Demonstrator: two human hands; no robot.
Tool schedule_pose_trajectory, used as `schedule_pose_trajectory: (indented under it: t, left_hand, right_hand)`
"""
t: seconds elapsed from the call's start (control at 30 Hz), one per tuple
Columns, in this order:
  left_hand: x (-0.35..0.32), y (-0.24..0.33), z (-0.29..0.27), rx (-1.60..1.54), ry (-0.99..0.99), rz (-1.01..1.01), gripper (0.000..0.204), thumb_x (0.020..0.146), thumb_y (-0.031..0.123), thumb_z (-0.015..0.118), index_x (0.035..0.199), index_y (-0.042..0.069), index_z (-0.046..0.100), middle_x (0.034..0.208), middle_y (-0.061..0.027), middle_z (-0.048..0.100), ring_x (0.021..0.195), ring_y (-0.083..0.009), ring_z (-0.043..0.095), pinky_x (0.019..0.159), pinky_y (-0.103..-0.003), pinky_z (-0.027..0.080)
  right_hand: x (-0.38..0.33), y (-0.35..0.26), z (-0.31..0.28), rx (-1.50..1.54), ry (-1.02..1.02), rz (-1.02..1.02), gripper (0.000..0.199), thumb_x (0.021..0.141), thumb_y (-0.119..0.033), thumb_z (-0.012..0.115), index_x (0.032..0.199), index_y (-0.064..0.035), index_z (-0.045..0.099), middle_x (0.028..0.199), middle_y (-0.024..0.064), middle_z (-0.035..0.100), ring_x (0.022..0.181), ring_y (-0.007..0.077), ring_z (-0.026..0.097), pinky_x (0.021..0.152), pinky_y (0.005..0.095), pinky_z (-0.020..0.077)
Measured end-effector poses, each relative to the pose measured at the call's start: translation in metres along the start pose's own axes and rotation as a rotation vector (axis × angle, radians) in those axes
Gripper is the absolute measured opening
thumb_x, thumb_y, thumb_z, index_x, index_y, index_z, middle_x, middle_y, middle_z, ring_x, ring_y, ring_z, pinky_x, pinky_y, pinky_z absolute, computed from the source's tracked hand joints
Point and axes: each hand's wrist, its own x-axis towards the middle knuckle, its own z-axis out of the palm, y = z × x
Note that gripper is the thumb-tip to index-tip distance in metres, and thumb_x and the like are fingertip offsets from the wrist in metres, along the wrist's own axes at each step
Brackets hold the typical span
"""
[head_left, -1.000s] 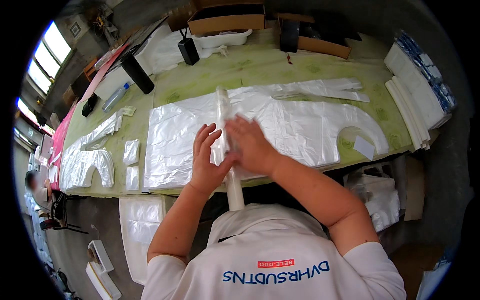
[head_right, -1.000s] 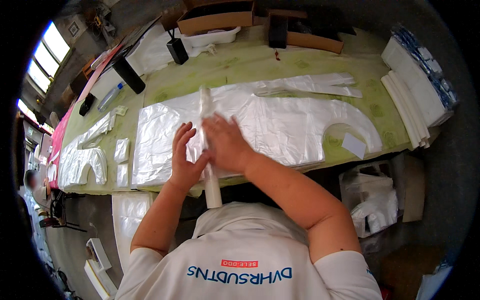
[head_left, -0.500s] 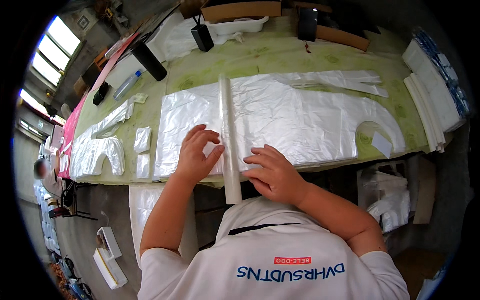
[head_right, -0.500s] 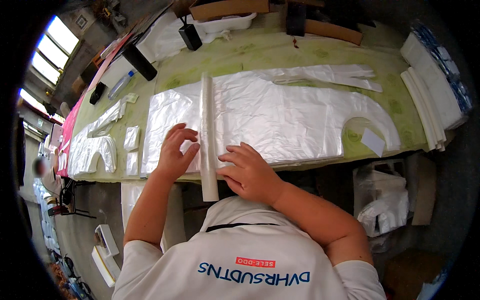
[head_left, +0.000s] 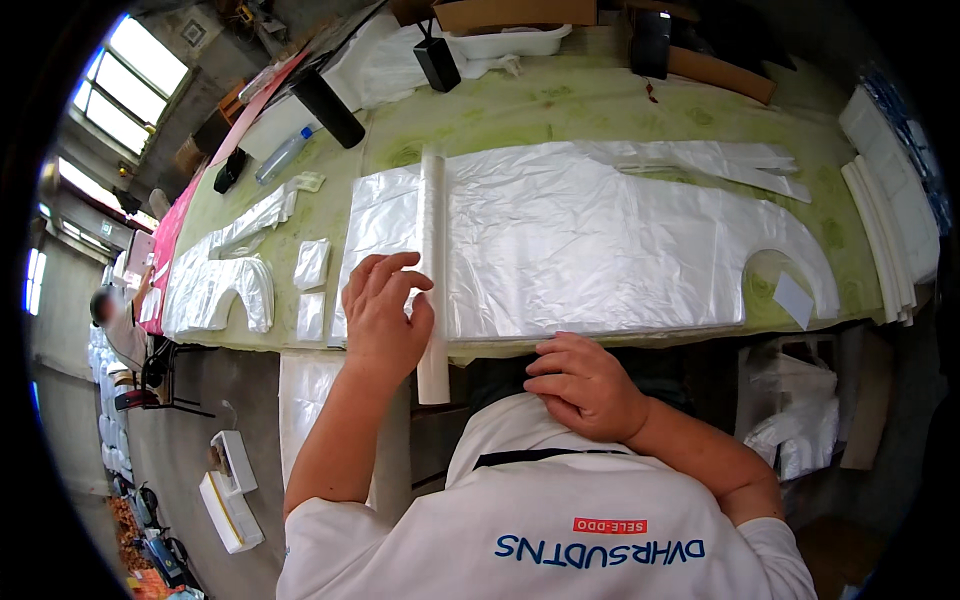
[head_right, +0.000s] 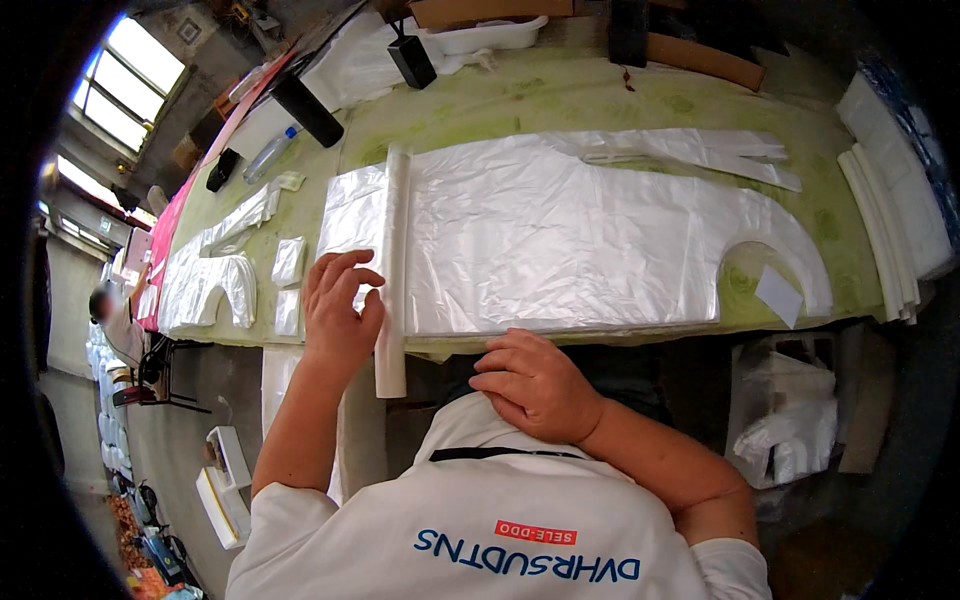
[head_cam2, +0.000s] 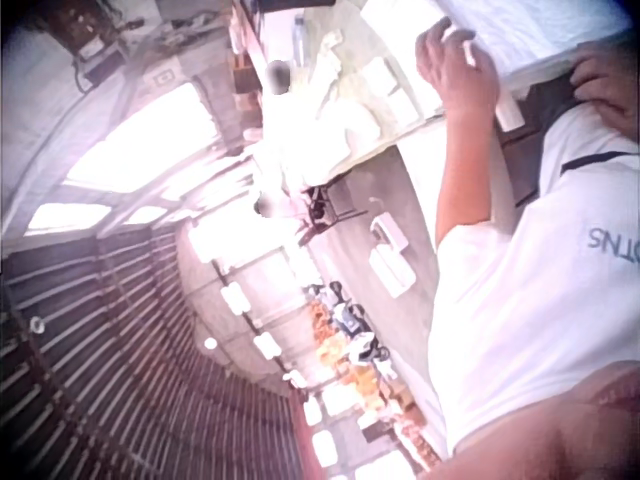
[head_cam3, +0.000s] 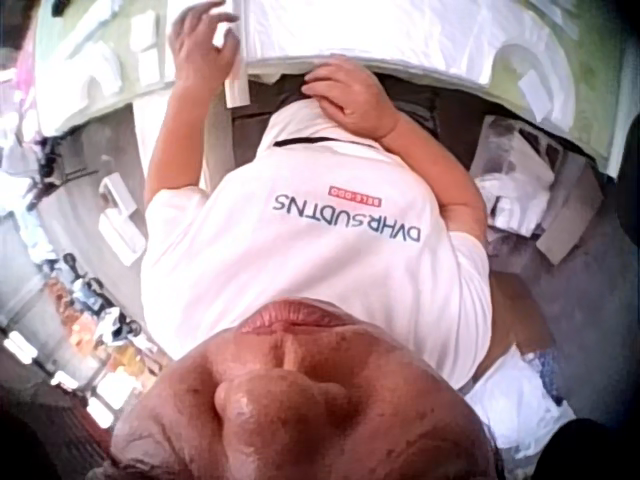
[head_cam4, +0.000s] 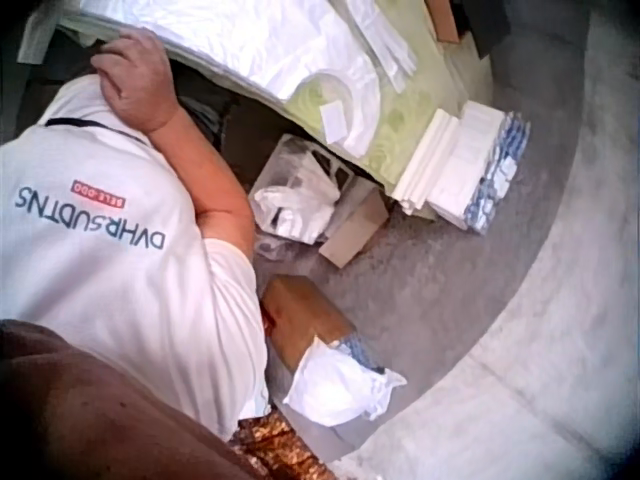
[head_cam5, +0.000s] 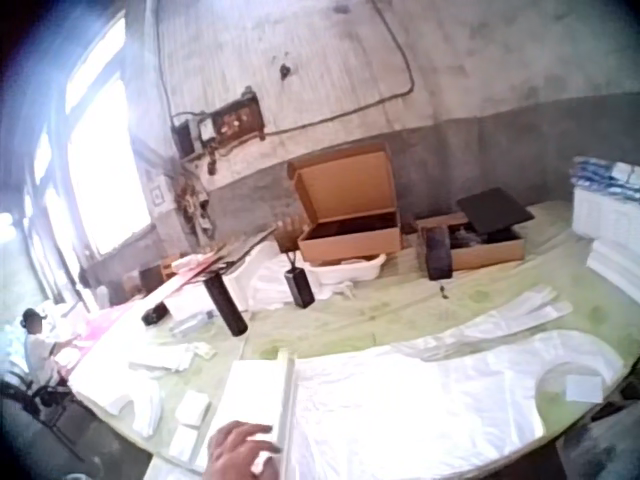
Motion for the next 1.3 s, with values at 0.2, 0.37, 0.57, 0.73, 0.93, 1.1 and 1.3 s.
schedule_pose_trajectory:
  t: [0.2, 0.37, 0.57, 0.73, 0.93, 1.1, 1.3]
  left_hand:
    - [-0.007, -0.018, 0.019, 0.049, -0.336, -0.076, 0.049, 0.088, 0.019, 0.069, 0.135, 0.008, 0.06, 0.148, -0.0115, 0.053, 0.132, -0.0375, 0.05, 0.116, -0.048, 0.034]
    - [-0.006, -0.061, 0.002, 0.166, -0.178, -0.295, 0.061, 0.085, 0.003, 0.056, 0.146, 0.008, 0.049, 0.156, -0.0187, 0.041, 0.148, -0.0393, 0.031, 0.121, -0.045, 0.03]
    - [-0.018, -0.072, 0.036, 0.271, -0.384, -0.384, 0.082, 0.091, 0.042, 0.069, 0.159, 0.013, 0.033, 0.161, -0.0209, 0.033, 0.149, -0.0421, 0.029, 0.121, -0.049, 0.027]
    - [-0.011, -0.098, 0.011, 0.256, -0.455, -0.646, 0.091, 0.087, 0.045, 0.074, 0.162, 0.028, 0.026, 0.154, -0.0218, 0.043, 0.142, -0.0416, 0.041, 0.117, -0.049, 0.033]
    - [-0.036, -0.149, 0.001, -0.271, -0.275, -0.73, 0.079, 0.093, 0.025, 0.066, 0.162, 0.022, 0.026, 0.126, -0.0236, 0.063, 0.122, -0.0345, 0.06, 0.104, -0.042, 0.047]
    - [-0.005, -0.011, -0.003, -1.275, -0.115, -0.98, 0.063, 0.102, 0.023, 0.043, 0.163, 0.025, 0.026, 0.114, -0.0131, 0.068, 0.083, -0.0133, 0.06, 0.077, -0.029, 0.053]
    - [-0.026, 0.075, 0.044, -1.734, -0.223, -1.011, 0.072, 0.099, 0.017, 0.038, 0.165, 0.021, 0.011, 0.138, -0.0213, 0.058, 0.1, -0.0226, 0.062, 0.088, -0.037, 0.053]
  right_hand:
    - [0.001, 0.001, 0.0, 0.048, -0.013, -0.019, 0.023, 0.078, -0.003, 0.074, 0.101, -0.0064, 0.074, 0.107, 0.0117, 0.069, 0.108, 0.0333, 0.063, 0.097, 0.0456, 0.0508]
    - [-0.016, 0.009, -0.004, 0.032, 0.051, 0.083, 0.026, 0.076, 0.0, 0.074, 0.101, -0.0065, 0.074, 0.108, 0.0111, 0.07, 0.108, 0.0338, 0.064, 0.1, 0.0459, 0.0508]
    - [-0.014, 0.006, -0.007, 0.009, 0.045, -0.022, 0.027, 0.075, 0.002, 0.073, 0.101, -0.0062, 0.074, 0.106, 0.0111, 0.071, 0.105, 0.0338, 0.066, 0.095, 0.0448, 0.0537]
    - [-0.021, 0.007, -0.011, 0.017, 0.074, 0.031, 0.026, 0.077, -0.001, 0.075, 0.103, -0.0069, 0.073, 0.107, 0.0111, 0.069, 0.106, 0.0326, 0.064, 0.097, 0.0444, 0.0518]
    - [-0.022, 0.005, -0.011, 0.027, 0.092, 0.015, 0.027, 0.077, 0.0, 0.074, 0.103, -0.0073, 0.072, 0.106, 0.0114, 0.069, 0.105, 0.0333, 0.064, 0.096, 0.0442, 0.0521]
    - [-0.023, 0.001, -0.01, 0.132, 0.145, 0.11, 0.025, 0.079, 0.005, 0.069, 0.102, -0.0049, 0.071, 0.105, 0.0128, 0.07, 0.1, 0.033, 0.067, 0.088, 0.0412, 0.0548]
    - [-0.036, -0.006, 0.002, 0.662, 0.216, 0.691, 0.026, 0.099, -0.006, 0.064, 0.125, -0.0015, 0.064, 0.11, 0.0069, 0.069, 0.102, 0.0117, 0.064, 0.09, 0.0274, 0.0528]
